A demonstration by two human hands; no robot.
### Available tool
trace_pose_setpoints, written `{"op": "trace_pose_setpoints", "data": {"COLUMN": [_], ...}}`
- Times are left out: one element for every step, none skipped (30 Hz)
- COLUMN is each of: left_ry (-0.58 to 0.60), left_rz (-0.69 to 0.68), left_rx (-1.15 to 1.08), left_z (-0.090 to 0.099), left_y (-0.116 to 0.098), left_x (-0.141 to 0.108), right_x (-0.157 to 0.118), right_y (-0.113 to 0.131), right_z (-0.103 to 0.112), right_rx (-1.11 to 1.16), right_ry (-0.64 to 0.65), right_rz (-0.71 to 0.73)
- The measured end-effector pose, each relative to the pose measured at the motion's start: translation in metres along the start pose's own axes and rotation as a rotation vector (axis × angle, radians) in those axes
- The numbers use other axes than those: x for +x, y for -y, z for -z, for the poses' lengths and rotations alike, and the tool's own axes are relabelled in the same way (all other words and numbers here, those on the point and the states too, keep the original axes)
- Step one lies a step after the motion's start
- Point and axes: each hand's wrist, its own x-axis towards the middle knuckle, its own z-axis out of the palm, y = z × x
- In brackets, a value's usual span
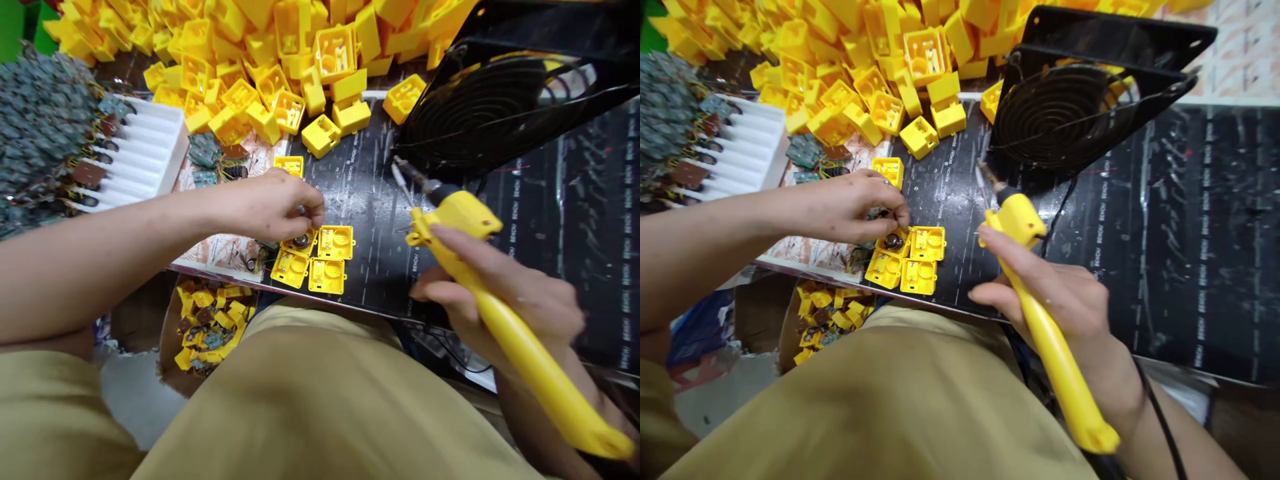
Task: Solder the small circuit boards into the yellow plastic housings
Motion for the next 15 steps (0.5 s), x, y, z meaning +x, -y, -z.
{"op": "trace_pose_setpoints", "data": {"left_ry": [-0.053, -0.112, -0.169, -0.223, -0.263, -0.283, -0.286, -0.281, -0.29, -0.321, -0.373, -0.431, -0.47, -0.483, -0.433], "left_rz": [0.001, 0.002, -0.002, -0.016, -0.047, -0.104, -0.182, -0.26, -0.319, -0.331, -0.29, -0.21, -0.112, -0.021, 0.019], "left_rx": [0.012, 0.038, 0.077, 0.127, 0.185, 0.246, 0.298, 0.329, 0.33, 0.299, 0.245, 0.184, 0.134, 0.107, 0.115], "left_z": [-0.003, -0.006, -0.01, -0.015, -0.02, -0.025, -0.029, -0.032, -0.034, -0.034, -0.032, -0.03, -0.026, -0.023, -0.02], "left_y": [0.001, 0.001, 0.001, 0.002, 0.004, 0.006, 0.008, 0.01, 0.012, 0.012, 0.011, 0.008, 0.004, -0.002, -0.008], "left_x": [-0.006, -0.013, -0.02, -0.028, -0.036, -0.043, -0.051, -0.057, -0.062, -0.064, -0.065, -0.063, -0.058, -0.051, -0.043], "right_x": [0.004, 0.008, 0.012, 0.015, 0.018, 0.021, 0.022, 0.023, 0.023, 0.022, 0.021, 0.019, 0.018, 0.017, 0.016], "right_y": [-0.004, -0.007, -0.01, -0.011, -0.012, -0.013, -0.014, -0.014, -0.014, -0.015, -0.015, -0.014, -0.014, -0.013, -0.013], "right_z": [-0.006, -0.012, -0.018, -0.025, -0.032, -0.038, -0.045, -0.05, -0.054, -0.057, -0.059, -0.06, -0.061, -0.061, -0.061], "right_rx": [-0.024, -0.027, -0.021, -0.021, -0.024, -0.031, -0.044, -0.056, -0.069, -0.079, -0.086, -0.091, -0.097, -0.103, -0.109], "right_ry": [0.036, 0.067, 0.083, 0.096, 0.101, 0.115, 0.133, 0.154, 0.169, 0.175, 0.171, 0.162, 0.152, 0.142, 0.133], "right_rz": [0.058, 0.083, 0.091, 0.093, 0.103, 0.114, 0.122, 0.129, 0.132, 0.13, 0.122, 0.115, 0.108, 0.099, 0.093]}}
